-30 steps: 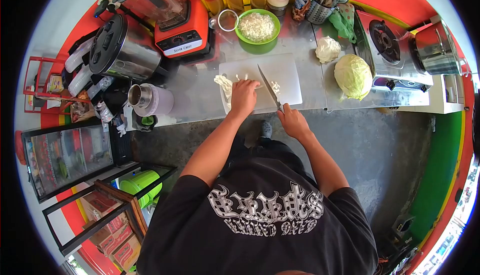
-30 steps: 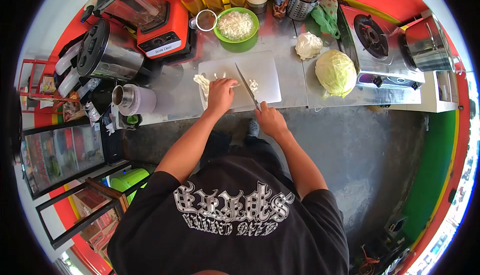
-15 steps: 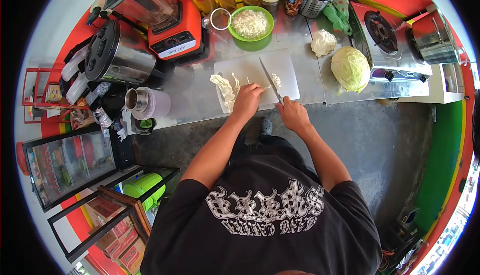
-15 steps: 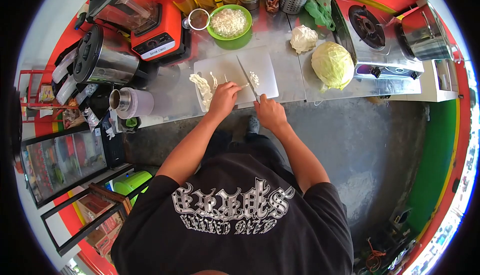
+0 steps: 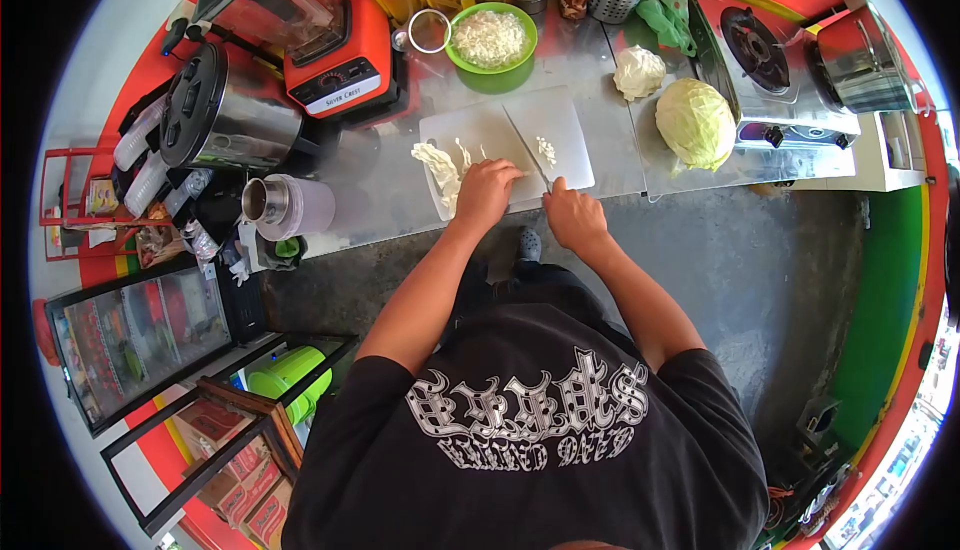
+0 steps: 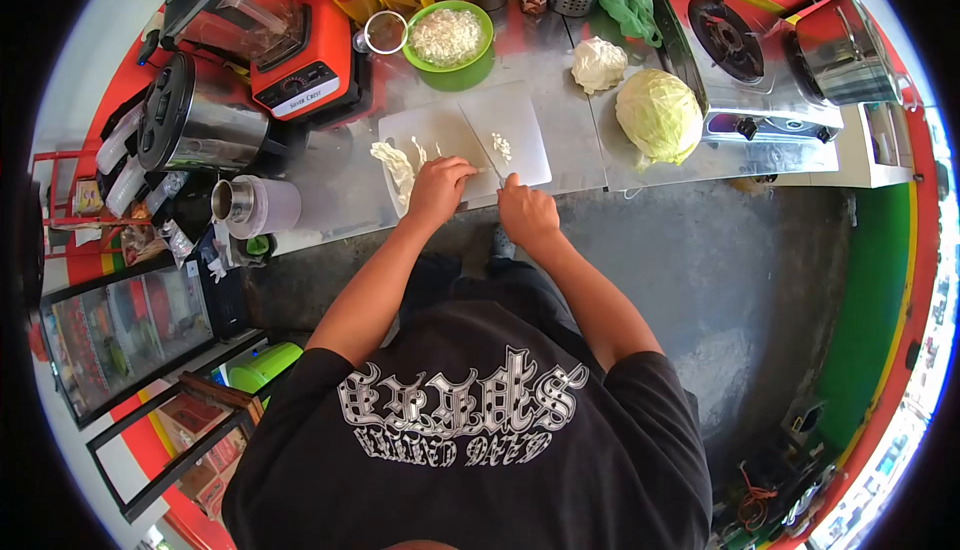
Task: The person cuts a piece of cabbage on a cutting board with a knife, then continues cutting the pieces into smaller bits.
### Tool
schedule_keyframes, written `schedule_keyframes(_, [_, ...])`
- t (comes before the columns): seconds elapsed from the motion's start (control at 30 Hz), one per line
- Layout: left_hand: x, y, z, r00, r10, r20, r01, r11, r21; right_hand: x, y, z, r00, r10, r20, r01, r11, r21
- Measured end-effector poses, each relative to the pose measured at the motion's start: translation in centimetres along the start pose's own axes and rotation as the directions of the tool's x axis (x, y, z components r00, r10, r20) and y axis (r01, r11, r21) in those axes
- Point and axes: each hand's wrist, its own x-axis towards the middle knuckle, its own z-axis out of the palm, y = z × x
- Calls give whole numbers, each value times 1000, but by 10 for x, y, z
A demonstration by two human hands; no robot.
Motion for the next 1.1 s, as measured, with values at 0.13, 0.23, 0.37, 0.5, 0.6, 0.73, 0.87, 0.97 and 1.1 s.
schedule_keyframes(0.13, [-2, -1, 4, 1000, 0, 13, 1, 1000, -28, -5, -5, -10, 1000, -17, 11, 17, 999, -46])
schedule_keyframes(0.23, [-3, 4, 3, 998, -52, -20, 51, 997, -62, -9, -10, 6, 999, 25, 23, -25, 1000, -14])
schedule_keyframes(0.37, [-3, 7, -3, 996, -87, 5, 87, 990, -109, -4, -6, 8, 999, 38, 37, -38, 999, 15])
schedule_keyframes(0.5, [-2, 5, -4, 993, -99, 67, 105, 989, -105, -10, -6, -6, 1000, -20, 9, 21, 999, -38])
schedule_keyframes(0.6, [0, 5, -6, 990, -112, 83, 122, 984, -130, -5, -11, 4, 999, 10, 32, -10, 1000, 2])
schedule_keyframes(0.73, [3, 3, -7, 987, -112, 118, 126, 985, -117, 1, -12, 1, 999, 24, 25, -24, 1000, 16])
schedule_keyframes(0.87, [5, 0, -5, 983, -114, 142, 128, 988, -89, -5, -16, -12, 998, -6, 56, 6, 1000, 3])
schedule_keyframes(0.97, [7, 9, -10, 982, -132, 136, 143, 987, -79, -4, -19, 5, 999, 29, 43, -28, 999, -22])
schedule_keyframes(1.1, [7, 7, -9, 981, -135, 137, 147, 986, -82, 3, -18, -2, 996, 39, 85, -42, 998, 43])
